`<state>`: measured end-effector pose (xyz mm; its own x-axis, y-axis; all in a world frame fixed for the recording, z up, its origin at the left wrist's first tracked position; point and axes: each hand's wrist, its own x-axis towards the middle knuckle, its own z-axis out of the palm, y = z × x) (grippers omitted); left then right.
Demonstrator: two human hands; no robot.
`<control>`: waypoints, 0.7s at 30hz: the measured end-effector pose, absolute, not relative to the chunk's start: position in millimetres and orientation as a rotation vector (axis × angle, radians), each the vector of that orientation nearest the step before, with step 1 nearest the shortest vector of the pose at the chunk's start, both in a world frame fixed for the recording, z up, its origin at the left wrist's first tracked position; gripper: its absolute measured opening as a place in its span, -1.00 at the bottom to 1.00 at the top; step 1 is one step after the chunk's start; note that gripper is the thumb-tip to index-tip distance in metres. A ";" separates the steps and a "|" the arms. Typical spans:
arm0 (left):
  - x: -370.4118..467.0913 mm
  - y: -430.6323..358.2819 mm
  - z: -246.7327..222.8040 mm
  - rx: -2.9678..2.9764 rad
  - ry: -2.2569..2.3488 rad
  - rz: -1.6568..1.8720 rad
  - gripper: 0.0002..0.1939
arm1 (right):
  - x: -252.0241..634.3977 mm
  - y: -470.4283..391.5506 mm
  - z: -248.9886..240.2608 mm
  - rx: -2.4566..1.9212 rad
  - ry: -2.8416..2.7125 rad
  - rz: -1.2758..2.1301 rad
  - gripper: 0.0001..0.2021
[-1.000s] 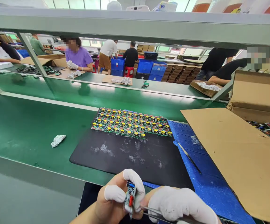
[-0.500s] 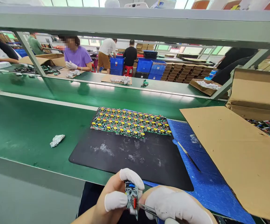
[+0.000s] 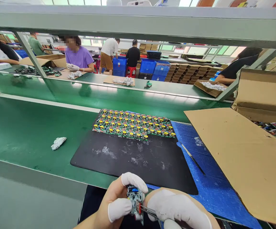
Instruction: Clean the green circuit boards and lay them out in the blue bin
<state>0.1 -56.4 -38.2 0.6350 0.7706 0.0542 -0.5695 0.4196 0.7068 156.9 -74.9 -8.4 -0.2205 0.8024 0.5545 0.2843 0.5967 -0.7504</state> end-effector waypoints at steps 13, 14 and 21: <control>0.1 -64.2 -32.8 0.712 0.425 0.893 -0.69 | 158.9 -76.3 20.5 -0.894 -1.622 0.883 -0.72; -0.2 -63.5 -32.4 0.718 0.438 0.908 -0.70 | 158.4 -75.8 20.1 -0.873 -1.585 0.918 -0.70; -1.8 -58.9 -32.9 0.689 0.429 0.894 -0.71 | 152.3 -68.0 16.0 -0.877 -1.541 0.889 -0.65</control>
<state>-1.8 -58.9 -32.9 0.5651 0.8229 -0.0600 -0.5612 0.4367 0.7031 152.3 -68.0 16.0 -0.1268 0.8919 0.4340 0.0706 0.4446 -0.8930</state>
